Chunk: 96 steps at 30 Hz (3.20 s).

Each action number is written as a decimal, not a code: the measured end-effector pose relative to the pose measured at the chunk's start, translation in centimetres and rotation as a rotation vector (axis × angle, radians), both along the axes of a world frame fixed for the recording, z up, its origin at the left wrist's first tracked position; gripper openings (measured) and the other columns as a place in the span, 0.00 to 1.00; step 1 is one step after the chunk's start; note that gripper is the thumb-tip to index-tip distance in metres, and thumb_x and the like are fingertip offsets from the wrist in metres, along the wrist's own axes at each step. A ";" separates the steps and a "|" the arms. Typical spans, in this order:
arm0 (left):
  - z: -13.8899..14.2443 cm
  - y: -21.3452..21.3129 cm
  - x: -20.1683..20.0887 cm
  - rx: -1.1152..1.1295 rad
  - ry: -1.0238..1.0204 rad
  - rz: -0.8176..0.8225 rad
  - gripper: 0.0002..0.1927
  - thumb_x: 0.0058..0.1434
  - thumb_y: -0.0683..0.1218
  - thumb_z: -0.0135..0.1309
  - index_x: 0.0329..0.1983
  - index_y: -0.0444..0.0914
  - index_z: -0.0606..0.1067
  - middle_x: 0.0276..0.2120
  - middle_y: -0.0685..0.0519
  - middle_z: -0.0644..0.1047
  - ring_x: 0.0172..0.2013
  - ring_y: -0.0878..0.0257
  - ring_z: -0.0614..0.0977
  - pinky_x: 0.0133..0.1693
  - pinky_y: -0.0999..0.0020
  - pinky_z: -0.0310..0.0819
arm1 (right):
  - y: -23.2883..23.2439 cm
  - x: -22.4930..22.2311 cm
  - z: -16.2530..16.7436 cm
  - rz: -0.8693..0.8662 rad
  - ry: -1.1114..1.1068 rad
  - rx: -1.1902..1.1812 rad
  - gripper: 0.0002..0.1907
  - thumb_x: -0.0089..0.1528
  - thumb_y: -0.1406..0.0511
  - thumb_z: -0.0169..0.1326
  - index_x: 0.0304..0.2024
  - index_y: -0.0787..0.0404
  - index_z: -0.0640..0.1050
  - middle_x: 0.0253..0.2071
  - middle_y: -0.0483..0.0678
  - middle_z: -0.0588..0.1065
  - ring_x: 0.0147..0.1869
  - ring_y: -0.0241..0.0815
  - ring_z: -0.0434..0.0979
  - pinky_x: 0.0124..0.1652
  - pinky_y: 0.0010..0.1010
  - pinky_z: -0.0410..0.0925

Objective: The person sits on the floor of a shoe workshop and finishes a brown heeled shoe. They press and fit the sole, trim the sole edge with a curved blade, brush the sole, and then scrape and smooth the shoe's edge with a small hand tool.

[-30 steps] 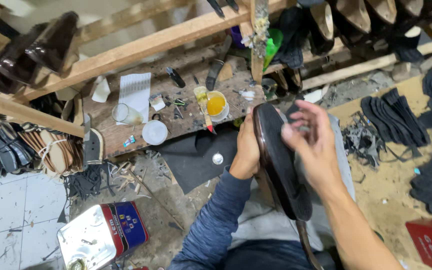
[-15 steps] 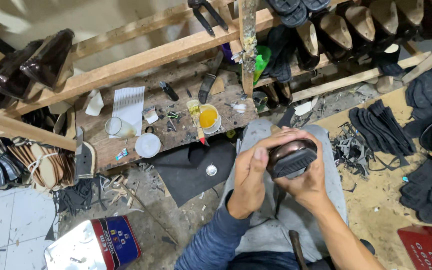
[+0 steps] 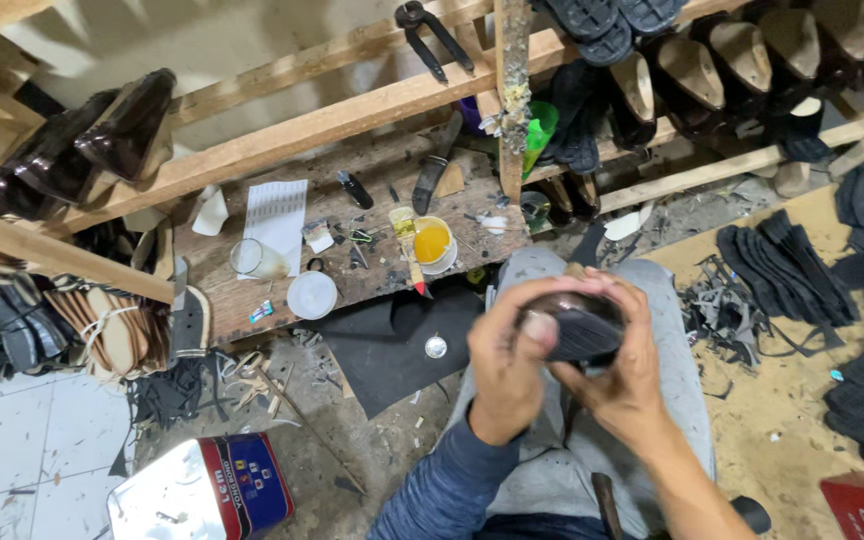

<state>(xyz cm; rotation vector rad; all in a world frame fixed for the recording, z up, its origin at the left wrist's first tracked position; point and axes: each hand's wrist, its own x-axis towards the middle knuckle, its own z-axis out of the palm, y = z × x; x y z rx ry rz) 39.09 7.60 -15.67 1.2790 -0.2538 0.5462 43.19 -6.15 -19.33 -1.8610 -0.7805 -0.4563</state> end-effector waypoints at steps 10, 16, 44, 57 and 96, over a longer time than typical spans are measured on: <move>-1.8 4.1 2.0 -0.658 -0.069 -0.136 0.25 0.75 0.56 0.45 0.61 0.29 0.67 0.51 0.38 0.77 0.53 0.44 0.81 0.58 0.49 0.76 | -5.5 0.8 -3.2 0.483 1.382 0.923 0.31 0.70 0.56 0.46 0.71 0.64 0.65 0.66 0.60 0.70 0.62 0.59 0.74 0.50 0.64 0.72; -1.9 4.5 2.4 -0.506 0.063 -0.107 0.26 0.75 0.55 0.44 0.64 0.31 0.67 0.53 0.43 0.76 0.55 0.51 0.78 0.61 0.56 0.72 | -6.7 0.6 -3.8 0.332 1.144 0.877 0.28 0.71 0.61 0.43 0.69 0.72 0.65 0.60 0.65 0.74 0.56 0.57 0.79 0.44 0.57 0.75; -3.2 4.2 2.5 -0.802 0.300 -0.165 0.21 0.77 0.53 0.41 0.55 0.30 0.72 0.53 0.41 0.78 0.53 0.51 0.80 0.59 0.53 0.71 | -10.5 2.0 -2.0 0.299 1.256 0.750 0.33 0.77 0.52 0.34 0.68 0.74 0.68 0.53 0.65 0.77 0.44 0.50 0.82 0.30 0.46 0.77; -6.4 4.6 3.7 -0.947 0.293 -0.090 0.17 0.75 0.53 0.39 0.51 0.35 0.71 0.50 0.43 0.78 0.56 0.48 0.78 0.60 0.50 0.71 | -8.1 0.2 3.0 0.126 1.083 0.608 0.30 0.72 0.55 0.34 0.67 0.71 0.65 0.55 0.64 0.75 0.47 0.54 0.81 0.36 0.49 0.77; -4.1 3.5 2.8 -0.705 0.329 -0.070 0.25 0.74 0.53 0.44 0.72 0.43 0.60 0.62 0.52 0.70 0.61 0.58 0.73 0.62 0.47 0.66 | -10.5 1.2 -3.9 0.528 1.308 0.822 0.55 0.70 0.32 0.24 0.69 0.77 0.62 0.51 0.76 0.74 0.44 0.57 0.83 0.36 0.40 0.77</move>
